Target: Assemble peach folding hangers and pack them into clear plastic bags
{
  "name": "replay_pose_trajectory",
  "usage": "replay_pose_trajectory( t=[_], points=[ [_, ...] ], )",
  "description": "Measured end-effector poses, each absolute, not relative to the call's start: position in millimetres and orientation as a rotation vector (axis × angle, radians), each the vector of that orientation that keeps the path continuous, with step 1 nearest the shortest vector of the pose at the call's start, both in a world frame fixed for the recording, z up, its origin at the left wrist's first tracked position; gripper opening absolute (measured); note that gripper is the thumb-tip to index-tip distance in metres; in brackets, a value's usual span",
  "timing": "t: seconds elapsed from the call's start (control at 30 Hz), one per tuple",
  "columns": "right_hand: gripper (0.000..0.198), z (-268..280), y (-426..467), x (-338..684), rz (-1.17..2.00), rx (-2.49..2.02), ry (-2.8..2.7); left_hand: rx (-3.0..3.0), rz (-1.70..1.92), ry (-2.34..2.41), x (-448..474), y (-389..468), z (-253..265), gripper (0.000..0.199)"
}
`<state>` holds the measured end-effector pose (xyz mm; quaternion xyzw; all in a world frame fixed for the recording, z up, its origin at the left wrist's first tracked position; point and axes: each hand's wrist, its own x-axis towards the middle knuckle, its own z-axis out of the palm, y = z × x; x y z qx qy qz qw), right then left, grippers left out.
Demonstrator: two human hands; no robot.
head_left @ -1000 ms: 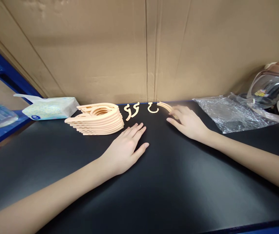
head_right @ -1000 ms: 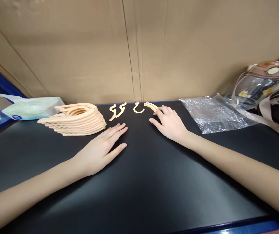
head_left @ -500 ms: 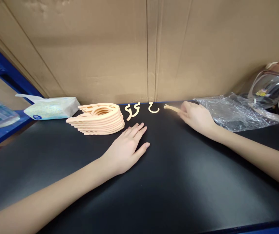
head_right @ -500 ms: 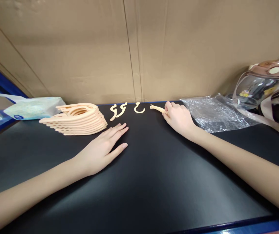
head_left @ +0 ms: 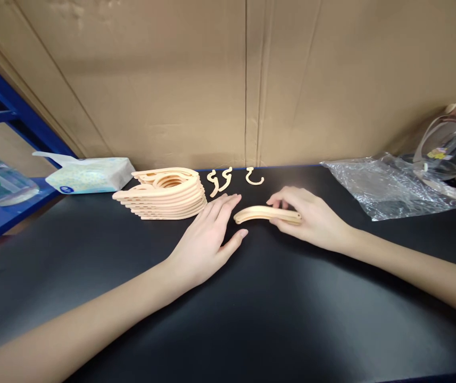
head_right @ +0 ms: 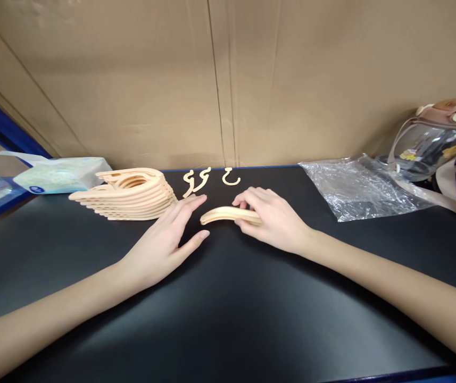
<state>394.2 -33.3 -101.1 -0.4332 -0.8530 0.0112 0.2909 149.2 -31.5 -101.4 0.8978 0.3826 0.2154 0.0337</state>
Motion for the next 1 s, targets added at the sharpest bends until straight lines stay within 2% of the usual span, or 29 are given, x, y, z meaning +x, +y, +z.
replay_pose_trajectory(
  t=[0.27, 0.67, 1.0],
  points=[
    [0.019, -103, -35, 391, 0.009, -1.051, -2.413, 2.702, 0.683, 1.188, 150, -31, -99, 0.021],
    [0.028, -105, -34, 391, -0.076, -1.132, -2.47, 2.56, 0.686, 1.262, 149, -26, -100, 0.018],
    [0.03, -105, -33, 392, -0.082, -1.24, -2.419, 2.726, 0.697, 1.321, 153, -39, -90, 0.03]
  ],
)
